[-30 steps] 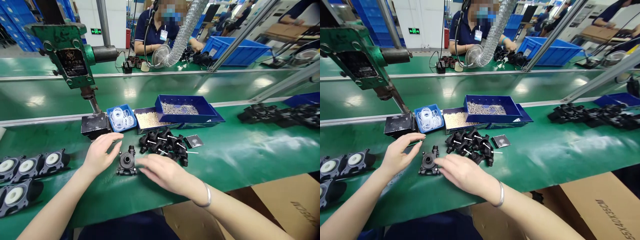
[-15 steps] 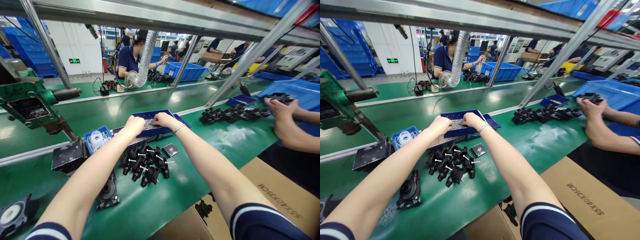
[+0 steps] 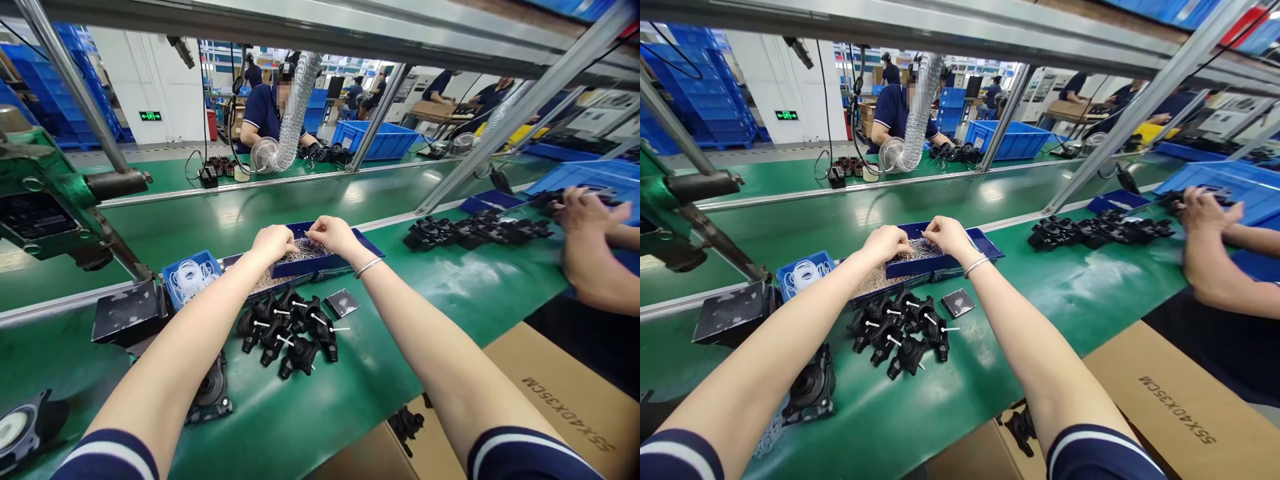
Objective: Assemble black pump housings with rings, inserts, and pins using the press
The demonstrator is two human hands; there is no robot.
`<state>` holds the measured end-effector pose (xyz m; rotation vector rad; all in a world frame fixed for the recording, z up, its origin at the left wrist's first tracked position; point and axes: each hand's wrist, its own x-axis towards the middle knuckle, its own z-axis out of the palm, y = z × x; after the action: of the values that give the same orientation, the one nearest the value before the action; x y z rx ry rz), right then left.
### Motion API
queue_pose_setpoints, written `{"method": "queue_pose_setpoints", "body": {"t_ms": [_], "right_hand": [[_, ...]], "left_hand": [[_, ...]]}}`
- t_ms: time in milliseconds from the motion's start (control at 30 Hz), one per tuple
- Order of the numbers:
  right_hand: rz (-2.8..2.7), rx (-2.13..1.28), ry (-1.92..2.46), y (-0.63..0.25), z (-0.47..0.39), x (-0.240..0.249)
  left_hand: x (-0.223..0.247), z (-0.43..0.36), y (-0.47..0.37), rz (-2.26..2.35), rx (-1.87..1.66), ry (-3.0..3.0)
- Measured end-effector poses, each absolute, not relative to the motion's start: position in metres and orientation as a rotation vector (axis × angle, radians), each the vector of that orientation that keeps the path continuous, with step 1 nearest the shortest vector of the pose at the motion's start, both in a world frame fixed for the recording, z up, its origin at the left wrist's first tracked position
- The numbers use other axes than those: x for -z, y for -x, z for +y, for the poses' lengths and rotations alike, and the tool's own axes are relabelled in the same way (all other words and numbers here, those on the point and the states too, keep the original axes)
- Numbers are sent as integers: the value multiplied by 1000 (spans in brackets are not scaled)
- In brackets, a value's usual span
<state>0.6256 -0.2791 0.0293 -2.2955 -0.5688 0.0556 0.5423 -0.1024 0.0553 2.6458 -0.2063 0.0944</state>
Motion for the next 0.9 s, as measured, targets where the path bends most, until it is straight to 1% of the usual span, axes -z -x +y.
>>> {"method": "queue_pose_setpoints", "body": {"t_ms": [100, 200, 300, 433, 600, 733, 900], "right_hand": [[-517, 48, 2238, -616, -281, -39], [-542, 142, 2141, -588, -283, -52], [-841, 140, 2016, -536, -277, -59], [-1390, -44, 1851, -454, -254, -52], [-1642, -316, 1801, -396, -227, -37], [-1760, -310, 1892, -386, -218, -38], [-1905, -220, 1986, -381, -212, -42]], "left_hand": [[-62, -102, -536, -185, -193, -2532], [-75, -95, -512, -163, -275, -2417], [-89, -79, -465, -119, -314, -2133], [-97, -51, -383, 80, -280, -1686], [-75, -23, -294, 374, -212, -1453], [-45, -10, -246, 489, -179, -1369], [-13, -7, -214, 539, -159, -1340]]}}
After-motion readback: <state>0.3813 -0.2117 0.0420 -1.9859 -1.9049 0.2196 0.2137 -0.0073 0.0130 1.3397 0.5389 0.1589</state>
